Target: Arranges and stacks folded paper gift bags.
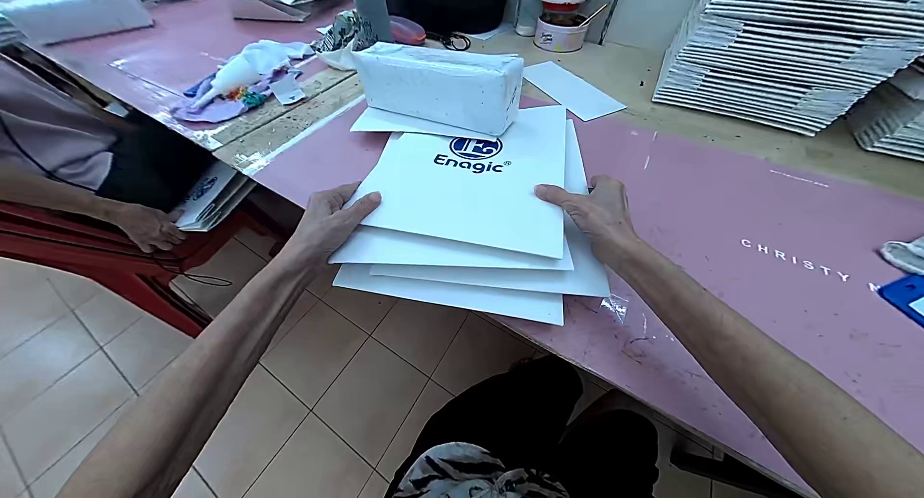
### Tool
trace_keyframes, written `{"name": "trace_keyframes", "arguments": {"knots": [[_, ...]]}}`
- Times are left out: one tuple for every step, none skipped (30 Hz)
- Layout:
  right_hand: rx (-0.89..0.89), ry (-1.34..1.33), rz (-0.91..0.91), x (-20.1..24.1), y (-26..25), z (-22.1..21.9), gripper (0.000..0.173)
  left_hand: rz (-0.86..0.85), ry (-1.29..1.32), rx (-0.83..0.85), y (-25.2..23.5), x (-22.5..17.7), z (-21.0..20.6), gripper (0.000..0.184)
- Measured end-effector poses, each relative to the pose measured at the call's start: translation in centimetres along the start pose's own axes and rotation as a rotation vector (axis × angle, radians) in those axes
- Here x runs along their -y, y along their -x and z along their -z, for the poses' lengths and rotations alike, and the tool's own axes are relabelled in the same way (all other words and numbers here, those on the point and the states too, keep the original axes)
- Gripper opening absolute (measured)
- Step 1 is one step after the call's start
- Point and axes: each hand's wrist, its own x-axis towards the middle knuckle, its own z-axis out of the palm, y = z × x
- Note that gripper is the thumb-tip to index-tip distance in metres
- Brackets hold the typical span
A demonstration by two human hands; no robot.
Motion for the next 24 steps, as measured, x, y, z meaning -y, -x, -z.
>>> {"name": "trace_keyframes", "arguments": {"knots": [[0.007, -0.019, -0.002, -0.2, -0.3, 0.1, 0.061, 0.016, 0.024, -0.009, 0.3, -0.2, -0.4, 0.026], [0.014, -0.028, 0.002, -0.4, -0.6, 0.3, 0.055, 0.027, 0.043, -0.02, 0.6, -0.4, -0.7, 0.025], [0.017, -0.029, 0.008, -0.6, -0.7, 0.6, 0.05, 0.03, 0.071, -0.027, 1.0, -0.4, -1.1, 0.024], [0.024, -0.033, 0.011, -0.8, -0.9, 1.1, 0.047, 0.027, 0.099, -0.026, 1.7, -0.4, -1.5, 0.024], [0.031, -0.041, 0.016, -1.1, -1.0, 1.6, 0.045, 0.026, 0.126, -0.02, 2.5, -0.4, -1.9, 0.025], [0.035, -0.043, 0.022, -1.5, -1.2, 2.2, 0.045, 0.027, 0.145, -0.017, 3.3, -0.5, -2.4, 0.025], [0.04, -0.044, 0.029, -2.0, -1.3, 2.8, 0.045, 0.03, 0.159, -0.013, 4.1, -0.7, -2.9, 0.026], [0.048, -0.044, 0.036, -2.4, -1.2, 3.5, 0.045, 0.033, 0.167, -0.009, 5.0, -1.0, -3.5, 0.027], [0.055, -0.038, 0.044, -2.8, -1.2, 4.3, 0.046, 0.034, 0.18, -0.007, 5.9, -1.2, -4.1, 0.028], [0.058, -0.035, 0.053, -3.2, -1.0, 5.0, 0.044, 0.033, 0.199, -0.006, 6.7, -1.4, -4.7, 0.029], [0.058, -0.03, 0.066, -3.6, -0.8, 5.8, 0.04, 0.028, 0.216, -0.004, 7.5, -1.6, -5.4, 0.03], [0.063, -0.037, 0.076, -3.9, -0.5, 6.5, 0.037, 0.019, 0.231, -0.001, 8.3, -1.6, -6.0, 0.032], [0.068, -0.043, 0.08, -4.2, -0.2, 7.3, 0.035, 0.004, 0.243, 0.007, 8.9, -1.6, -6.5, 0.035], [0.072, -0.046, 0.076, -4.4, 0.1, 7.9, 0.035, -0.017, 0.234, 0.026, 9.4, -1.7, -6.8, 0.038], [0.071, -0.044, 0.07, -4.7, 0.4, 8.4, 0.034, -0.048, 0.167, 0.068, 9.7, -1.9, -6.8, 0.04], [0.067, -0.054, 0.064, -5.0, 0.6, 8.8, 0.033, -0.088, 0.027, 0.134, 9.7, -2.3, -6.2, 0.039], [0.056, -0.066, 0.063, -5.2, 0.8, 9.1, 0.032, -0.149, -0.18, 0.196, 9.2, -3.1, -5.4, 0.034], [0.046, -0.076, 0.063, -5.3, 1.0, 9.2, 0.032, -0.229, -0.414, 0.206, 8.5, -4.1, -4.8, 0.028], [0.04, -0.084, 0.062, -5.3, 1.2, 9.2, 0.033, -0.314, -0.609, 0.153, 7.6, -5.1, -4.6, 0.027], [0.031, -0.09, 0.062, -5.4, 1.3, 9.2, 0.033, -0.37, -0.751, 0.082, 6.4, -6.0, -5.0, 0.034], [0.023, -0.091, 0.065, -5.4, 1.4, 9.1, 0.033, -0.401, -0.843, 0.024, 4.9, -7.0, -5.8, 0.037], [0.021, -0.089, 0.069, -5.5, 1.5, 9.0, 0.032, -0.43, -0.894, -0.001, 3.2, -7.9, -7.0, 0.04], [0.019, -0.083, 0.072, -5.6, 1.5, 8.9, 0.031, -0.455, -0.941, 0.007, 1.2, -8.4, -8.2, 0.045], [0.018, -0.082, 0.077, -5.7, 1.5, 8.9, 0.031, -0.476, -1.002, 0.04, -0.7, -8.5, -9.2, 0.048]]}}
